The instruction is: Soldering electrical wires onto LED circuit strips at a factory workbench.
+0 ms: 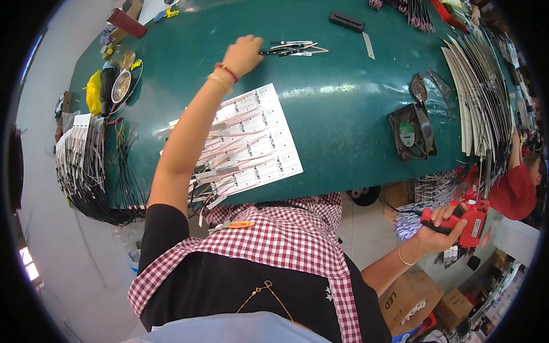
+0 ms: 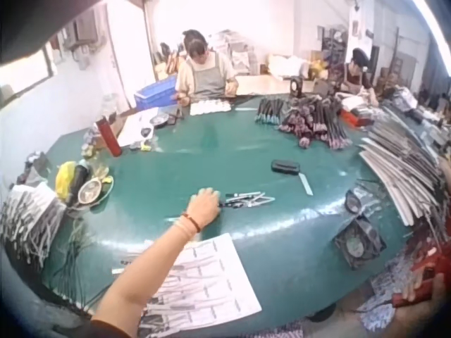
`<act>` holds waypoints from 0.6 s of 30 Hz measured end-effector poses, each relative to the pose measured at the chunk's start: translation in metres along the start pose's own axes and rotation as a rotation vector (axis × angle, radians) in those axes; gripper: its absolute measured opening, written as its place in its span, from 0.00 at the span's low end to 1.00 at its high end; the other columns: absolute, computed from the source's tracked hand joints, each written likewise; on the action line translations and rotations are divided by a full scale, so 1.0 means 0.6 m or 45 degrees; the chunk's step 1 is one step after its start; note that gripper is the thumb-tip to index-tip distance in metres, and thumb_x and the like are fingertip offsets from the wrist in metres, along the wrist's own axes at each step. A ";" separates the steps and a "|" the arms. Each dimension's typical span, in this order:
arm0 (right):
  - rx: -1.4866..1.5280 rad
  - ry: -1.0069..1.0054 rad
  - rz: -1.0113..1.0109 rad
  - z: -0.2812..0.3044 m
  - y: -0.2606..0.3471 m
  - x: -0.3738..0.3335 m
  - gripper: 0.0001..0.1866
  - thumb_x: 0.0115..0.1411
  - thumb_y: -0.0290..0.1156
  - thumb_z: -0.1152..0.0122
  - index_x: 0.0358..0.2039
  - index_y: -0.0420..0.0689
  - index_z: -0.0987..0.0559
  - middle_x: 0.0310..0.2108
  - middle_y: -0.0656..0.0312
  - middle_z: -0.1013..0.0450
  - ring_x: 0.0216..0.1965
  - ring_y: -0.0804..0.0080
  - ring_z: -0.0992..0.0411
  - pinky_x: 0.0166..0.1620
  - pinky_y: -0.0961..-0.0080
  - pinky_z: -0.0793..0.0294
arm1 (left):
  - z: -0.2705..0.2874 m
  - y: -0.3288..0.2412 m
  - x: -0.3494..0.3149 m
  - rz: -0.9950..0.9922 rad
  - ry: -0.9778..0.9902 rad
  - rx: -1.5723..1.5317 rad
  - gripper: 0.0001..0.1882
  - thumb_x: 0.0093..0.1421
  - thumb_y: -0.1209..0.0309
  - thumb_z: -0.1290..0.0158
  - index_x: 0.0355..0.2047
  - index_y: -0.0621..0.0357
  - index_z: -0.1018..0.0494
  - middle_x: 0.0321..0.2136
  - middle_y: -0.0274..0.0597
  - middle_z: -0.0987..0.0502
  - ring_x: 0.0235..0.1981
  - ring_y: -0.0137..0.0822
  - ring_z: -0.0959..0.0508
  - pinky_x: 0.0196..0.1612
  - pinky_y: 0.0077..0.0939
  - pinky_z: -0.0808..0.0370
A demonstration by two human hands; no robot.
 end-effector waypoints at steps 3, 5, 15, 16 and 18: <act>0.035 -0.013 -0.023 0.001 -0.008 0.006 0.19 0.64 0.40 0.57 0.46 0.35 0.35 0.22 0.61 0.39 0.16 0.80 0.45 0.23 0.84 0.42 | -0.010 -0.025 0.032 -0.128 -0.078 -0.160 0.20 0.49 0.65 0.43 0.42 0.55 0.31 0.39 0.44 0.29 0.46 0.46 0.31 0.44 0.39 0.29; 0.060 0.019 -0.029 -0.001 -0.012 0.001 0.20 0.64 0.40 0.57 0.46 0.35 0.35 0.22 0.61 0.39 0.16 0.80 0.45 0.22 0.84 0.43 | -0.018 -0.022 0.054 -0.203 0.097 -0.339 0.17 0.50 0.65 0.44 0.40 0.57 0.30 0.37 0.45 0.28 0.44 0.47 0.30 0.46 0.38 0.31; 0.038 -0.122 -0.074 0.032 -0.026 0.000 0.20 0.64 0.41 0.59 0.46 0.36 0.35 0.21 0.61 0.39 0.16 0.81 0.45 0.22 0.84 0.43 | 0.042 0.051 0.053 -0.080 0.276 -0.535 0.12 0.57 0.69 0.54 0.35 0.64 0.27 0.31 0.55 0.25 0.34 0.52 0.26 0.39 0.39 0.30; 0.062 -0.110 -0.087 0.030 -0.026 0.002 0.20 0.64 0.41 0.59 0.47 0.35 0.35 0.21 0.61 0.39 0.16 0.80 0.45 0.22 0.83 0.43 | 0.054 0.060 0.047 -0.073 0.278 -0.528 0.12 0.57 0.69 0.54 0.35 0.64 0.27 0.31 0.55 0.25 0.34 0.52 0.26 0.39 0.39 0.30; 0.092 -0.098 -0.106 0.027 -0.029 0.004 0.20 0.64 0.40 0.58 0.47 0.35 0.35 0.21 0.61 0.39 0.16 0.80 0.46 0.22 0.83 0.43 | 0.072 0.070 0.034 -0.098 0.298 -0.529 0.13 0.58 0.69 0.56 0.36 0.63 0.27 0.30 0.55 0.25 0.33 0.53 0.26 0.39 0.40 0.30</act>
Point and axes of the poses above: each hand's wrist, its own x-axis towards the middle knuckle, its own z-axis out of the back of the hand, y = z × x, the point moved 8 cm from there along x, towards the middle knuckle
